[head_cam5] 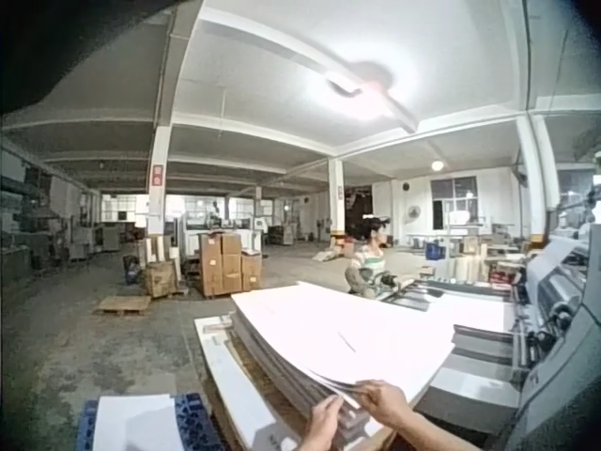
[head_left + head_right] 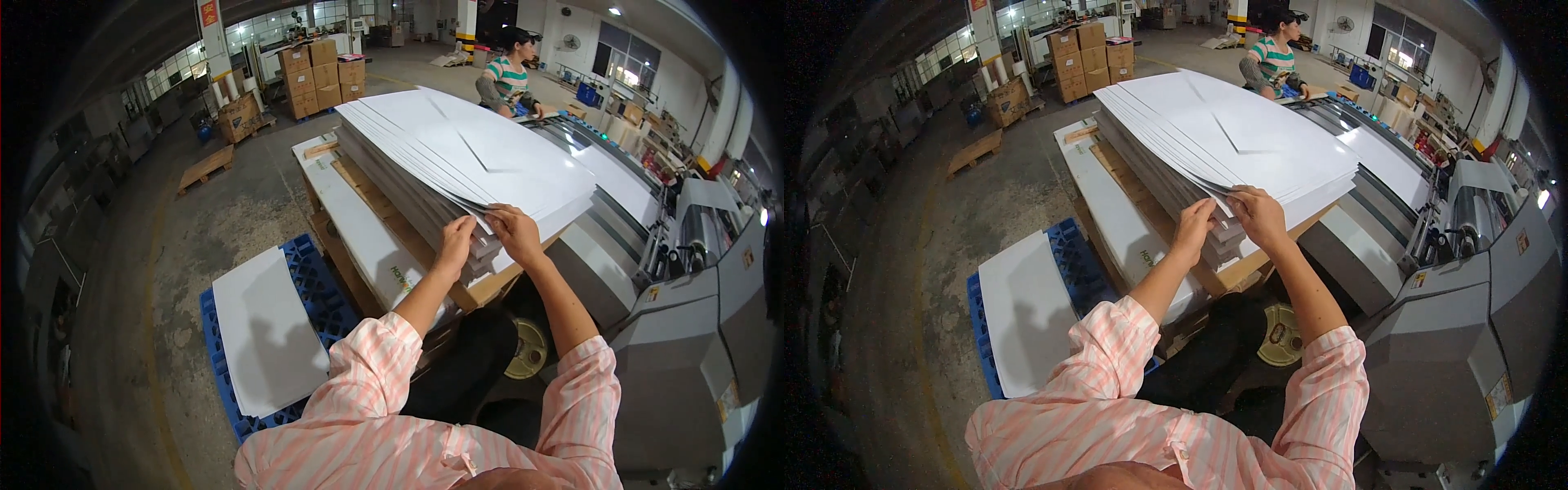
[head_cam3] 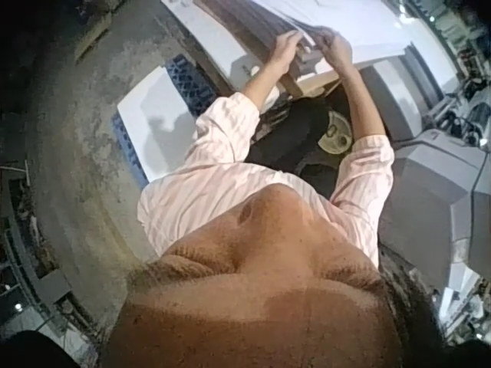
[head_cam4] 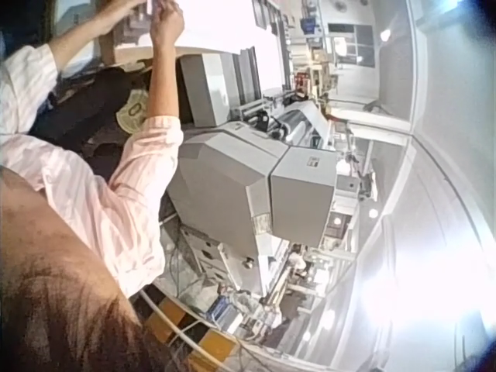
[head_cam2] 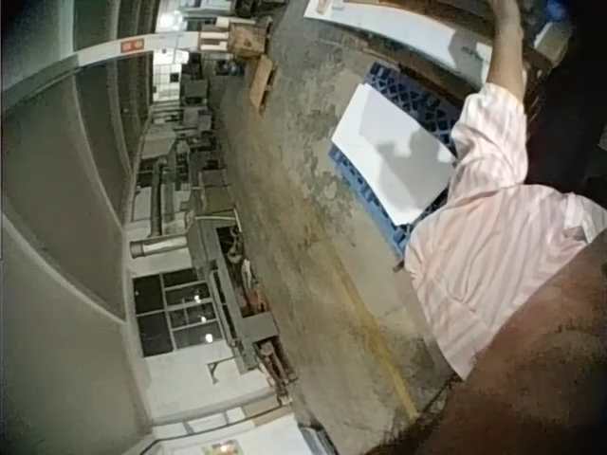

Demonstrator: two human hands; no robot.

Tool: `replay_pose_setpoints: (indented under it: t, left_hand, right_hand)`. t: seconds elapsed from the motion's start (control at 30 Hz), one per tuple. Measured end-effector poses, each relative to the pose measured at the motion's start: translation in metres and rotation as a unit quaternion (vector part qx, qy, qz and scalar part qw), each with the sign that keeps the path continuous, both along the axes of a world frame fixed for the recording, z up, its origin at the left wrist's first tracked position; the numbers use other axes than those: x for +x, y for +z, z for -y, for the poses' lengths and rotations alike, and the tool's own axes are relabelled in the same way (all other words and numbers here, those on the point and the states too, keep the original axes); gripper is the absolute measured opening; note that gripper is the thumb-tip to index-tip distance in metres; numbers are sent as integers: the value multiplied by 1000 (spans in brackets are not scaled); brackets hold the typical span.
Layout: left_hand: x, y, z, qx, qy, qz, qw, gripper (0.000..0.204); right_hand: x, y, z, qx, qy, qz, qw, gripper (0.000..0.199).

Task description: Inspecting and aligning a large stack of white paper sheets on a workbench in a paper mill.

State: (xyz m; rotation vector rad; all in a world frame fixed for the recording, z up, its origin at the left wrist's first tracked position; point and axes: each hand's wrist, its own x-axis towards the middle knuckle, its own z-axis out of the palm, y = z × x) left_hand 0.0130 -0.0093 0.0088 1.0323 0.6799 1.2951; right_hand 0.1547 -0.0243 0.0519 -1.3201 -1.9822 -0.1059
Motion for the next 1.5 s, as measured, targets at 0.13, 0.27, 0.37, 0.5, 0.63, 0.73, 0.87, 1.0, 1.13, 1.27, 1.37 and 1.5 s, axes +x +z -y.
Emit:
replay_pose_setpoints:
  t: [0.13, 0.27, 0.37, 0.5, 0.63, 0.73, 0.87, 1.0, 1.13, 1.27, 1.37, 1.5]
  left_hand:
    - [1, 2, 1, -9, 0, -6, 1000, 34]
    - [-5, -12, -11, 23, 18, -29, 999, 41]
    - [1, 1, 0, 12, 40, -71, 997, 44]
    - [2, -19, -17, 96, 57, -145, 983, 31]
    - [-1, -21, -15, 164, 95, -196, 962, 25]
    - [0, -15, -9, 140, 97, -214, 962, 22]
    - [0, -18, -11, 146, 101, -196, 964, 21]
    - [0, -17, -11, 128, 99, -186, 969, 23]
    - [1, -14, -11, 109, 94, -152, 978, 24]
    - [-1, -9, -10, 122, 126, -177, 968, 24]
    - [4, -11, -11, 126, 130, -209, 961, 25]
    - [7, -17, -11, 125, 147, -192, 962, 25]
  right_hand:
    - [-1, 9, -2, -83, -14, -70, 994, 27]
    - [-5, 8, 0, -77, 37, -104, 991, 38]
    - [6, 0, 4, 105, 45, 58, 992, 40]
    - [5, 10, -27, -10, 66, -151, 986, 29]
    - [2, 50, -41, -85, 32, -441, 893, 32]
    - [-2, 37, -22, 139, -16, -218, 966, 20]
    - [5, -12, 2, -23, -13, 10, 1000, 15]
    - [8, -13, -2, 31, -20, 31, 999, 17]
    - [3, -7, 1, 22, 39, 54, 998, 27]
    - [-5, 9, 2, 45, 37, -52, 997, 33]
    - [8, 6, -16, -34, -11, 1, 999, 34]
    - [7, 8, -21, -110, -36, 37, 993, 39]
